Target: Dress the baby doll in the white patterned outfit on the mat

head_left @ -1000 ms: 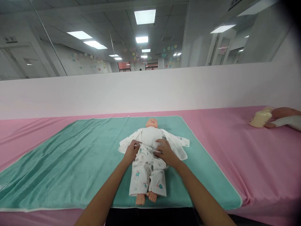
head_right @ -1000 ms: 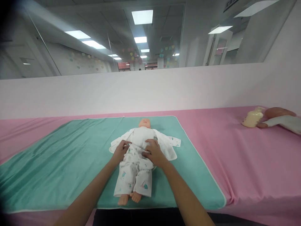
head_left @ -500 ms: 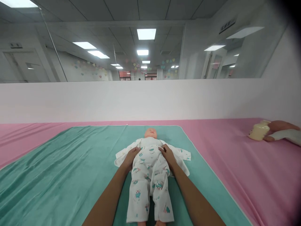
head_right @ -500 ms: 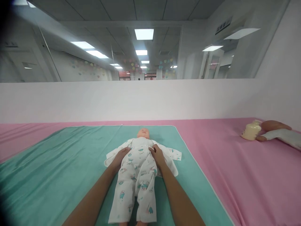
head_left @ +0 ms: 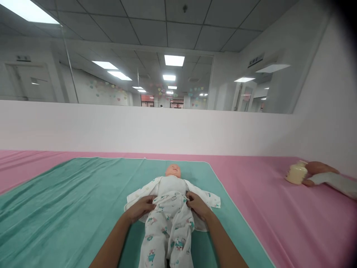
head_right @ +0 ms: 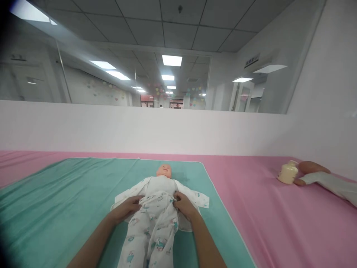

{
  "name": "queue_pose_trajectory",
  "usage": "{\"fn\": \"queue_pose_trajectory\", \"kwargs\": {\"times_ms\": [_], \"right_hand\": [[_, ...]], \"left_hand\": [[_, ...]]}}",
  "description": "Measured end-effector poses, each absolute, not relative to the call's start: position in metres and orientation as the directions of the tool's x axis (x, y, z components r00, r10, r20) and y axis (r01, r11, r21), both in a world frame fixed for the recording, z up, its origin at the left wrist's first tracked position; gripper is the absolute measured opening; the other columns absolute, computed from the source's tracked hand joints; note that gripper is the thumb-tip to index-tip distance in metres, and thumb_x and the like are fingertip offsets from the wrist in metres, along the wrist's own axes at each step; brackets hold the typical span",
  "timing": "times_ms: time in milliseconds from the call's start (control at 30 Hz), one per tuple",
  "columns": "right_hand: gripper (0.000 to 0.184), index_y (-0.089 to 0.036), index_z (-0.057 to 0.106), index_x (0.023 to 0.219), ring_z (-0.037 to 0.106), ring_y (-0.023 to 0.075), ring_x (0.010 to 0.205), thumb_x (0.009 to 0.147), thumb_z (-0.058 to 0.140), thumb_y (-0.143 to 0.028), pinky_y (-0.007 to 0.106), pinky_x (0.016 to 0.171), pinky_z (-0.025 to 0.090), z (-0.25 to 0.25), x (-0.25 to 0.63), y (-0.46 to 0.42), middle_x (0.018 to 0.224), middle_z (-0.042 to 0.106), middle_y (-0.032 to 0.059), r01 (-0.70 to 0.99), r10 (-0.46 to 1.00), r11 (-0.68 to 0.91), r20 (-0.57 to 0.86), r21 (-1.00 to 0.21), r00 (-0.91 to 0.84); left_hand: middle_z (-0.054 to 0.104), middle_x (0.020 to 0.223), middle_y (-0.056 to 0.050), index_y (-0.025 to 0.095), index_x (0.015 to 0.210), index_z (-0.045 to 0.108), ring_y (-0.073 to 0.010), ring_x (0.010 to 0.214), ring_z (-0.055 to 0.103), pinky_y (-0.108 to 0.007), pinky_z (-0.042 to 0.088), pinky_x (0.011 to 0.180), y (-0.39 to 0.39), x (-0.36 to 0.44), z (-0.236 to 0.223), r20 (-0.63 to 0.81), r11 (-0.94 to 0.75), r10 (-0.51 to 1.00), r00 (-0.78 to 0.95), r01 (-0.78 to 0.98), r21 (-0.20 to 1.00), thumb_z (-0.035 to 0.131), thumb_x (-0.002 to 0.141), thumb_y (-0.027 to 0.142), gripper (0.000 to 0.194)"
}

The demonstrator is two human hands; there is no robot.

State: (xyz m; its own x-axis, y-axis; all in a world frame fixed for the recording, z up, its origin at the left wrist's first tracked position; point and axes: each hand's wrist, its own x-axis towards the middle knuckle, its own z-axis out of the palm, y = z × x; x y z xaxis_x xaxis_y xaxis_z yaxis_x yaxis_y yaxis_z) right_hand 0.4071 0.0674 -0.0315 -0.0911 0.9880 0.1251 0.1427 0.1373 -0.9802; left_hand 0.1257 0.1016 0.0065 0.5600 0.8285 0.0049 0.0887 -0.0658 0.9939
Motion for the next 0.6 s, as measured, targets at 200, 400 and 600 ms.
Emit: {"fn": "queue_pose_trajectory", "kwargs": {"times_ms": [200, 400, 600], "right_hand": [[0.020, -0.020, 0.023, 0.060, 0.025, 0.0102, 0.060, 0.056, 0.042, -0.018, 0.021, 0.052, 0.020, -0.044, 0.398, 0.081, 0.060, 0.027, -0.0045, 0.263, 0.963, 0.220, 0.252, -0.939, 0.094], [0.017, -0.021, 0.023, 0.061, 0.026, 0.0107, 0.059, 0.054, 0.038, -0.017, 0.022, 0.053, 0.020, -0.054, 0.397, 0.089, 0.060, 0.027, -0.0044, 0.214, 0.956, 0.229, 0.261, -0.950, 0.136], [0.015, -0.020, 0.030, 0.063, 0.034, 0.0101, 0.059, 0.059, 0.044, -0.020, 0.021, 0.053, 0.028, -0.055, 0.395, 0.087, 0.062, 0.036, -0.0047, 0.120, 0.960, 0.237, 0.251, -0.964, 0.124]], "left_hand": [[0.042, 0.063, 0.005, 0.017, 0.065, 0.040, -0.0090, 0.059, 0.036, -0.020, 0.029, 0.054, 0.113, 0.139, -0.015, 0.120, -0.153, 0.889, 0.442, 0.040, 0.987, 0.053, 0.064, 0.022, 0.014], [0.039, 0.064, 0.006, 0.018, 0.070, 0.036, -0.0082, 0.057, 0.032, -0.018, 0.025, 0.051, 0.117, 0.146, -0.024, 0.186, -0.209, 0.912, 0.365, 0.023, 0.978, 0.047, 0.063, 0.016, 0.013], [0.037, 0.058, 0.007, 0.018, 0.066, 0.034, -0.0065, 0.052, 0.032, -0.018, 0.023, 0.048, 0.124, 0.157, -0.032, 0.189, -0.171, 0.943, 0.276, -0.087, 0.981, 0.049, 0.057, 0.013, 0.018]]}}
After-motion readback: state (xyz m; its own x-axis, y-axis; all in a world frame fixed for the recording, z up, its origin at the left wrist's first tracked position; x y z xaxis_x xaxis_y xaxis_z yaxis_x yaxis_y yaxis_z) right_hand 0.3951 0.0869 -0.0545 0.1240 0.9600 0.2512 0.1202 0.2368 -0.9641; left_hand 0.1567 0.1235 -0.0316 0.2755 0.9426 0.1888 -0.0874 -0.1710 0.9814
